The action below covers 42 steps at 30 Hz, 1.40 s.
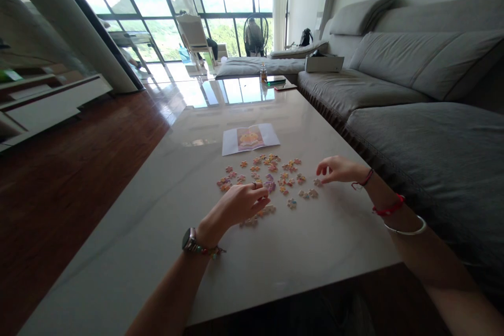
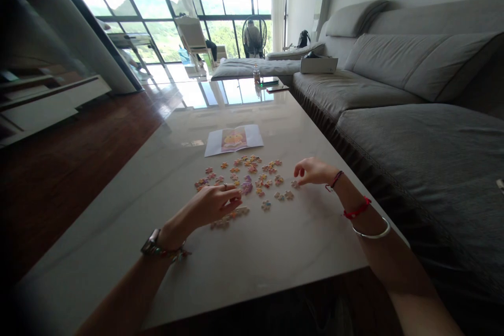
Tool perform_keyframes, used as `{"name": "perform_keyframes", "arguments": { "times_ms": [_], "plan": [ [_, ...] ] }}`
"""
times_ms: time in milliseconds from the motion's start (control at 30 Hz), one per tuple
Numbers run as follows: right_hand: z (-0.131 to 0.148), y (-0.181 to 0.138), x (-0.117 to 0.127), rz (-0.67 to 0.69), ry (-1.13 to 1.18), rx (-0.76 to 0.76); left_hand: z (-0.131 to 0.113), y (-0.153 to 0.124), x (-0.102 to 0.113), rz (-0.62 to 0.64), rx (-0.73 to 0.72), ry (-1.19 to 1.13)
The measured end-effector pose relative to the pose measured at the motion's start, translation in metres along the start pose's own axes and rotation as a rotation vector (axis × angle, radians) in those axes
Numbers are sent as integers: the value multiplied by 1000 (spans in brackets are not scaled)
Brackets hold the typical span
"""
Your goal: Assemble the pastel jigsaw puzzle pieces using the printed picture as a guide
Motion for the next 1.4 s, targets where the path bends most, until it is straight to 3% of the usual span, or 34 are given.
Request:
{"name": "perform_keyframes", "arguments": {
  "times_ms": [167,333,467,533,667,867,1267,1400],
  "plan": [
    [4,6,-14,51,-15,6,3,-1,0,-18,12,25],
    [15,2,-11,80,227,65,3,-1,0,-18,18,18],
    [55,-6,-26,153,534,246,2,-1,-2,5,19,-30],
    [79,-12,-38,133,524,314,0,-1,-4,32,10,-68],
    [107,-21,-51,-41,374,347,-3,0,-8,79,-5,-146],
    [109,-18,-55,-154,274,281,-6,2,-9,96,-9,-167],
    [111,-18,-62,-148,219,145,-4,1,-13,129,44,-158],
    [99,-16,-47,-106,258,153,-1,0,-16,138,51,-181]
  ]
}}
Point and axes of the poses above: each hand's wrist, its own y-axis towards the middle knuckle, its own x-axis out of the back of the hand, z = x × y, the point moved 6 cm from there along y, towards the middle knuckle, and after that the axes turned 11 degrees about -x, right-handed, at the moved point
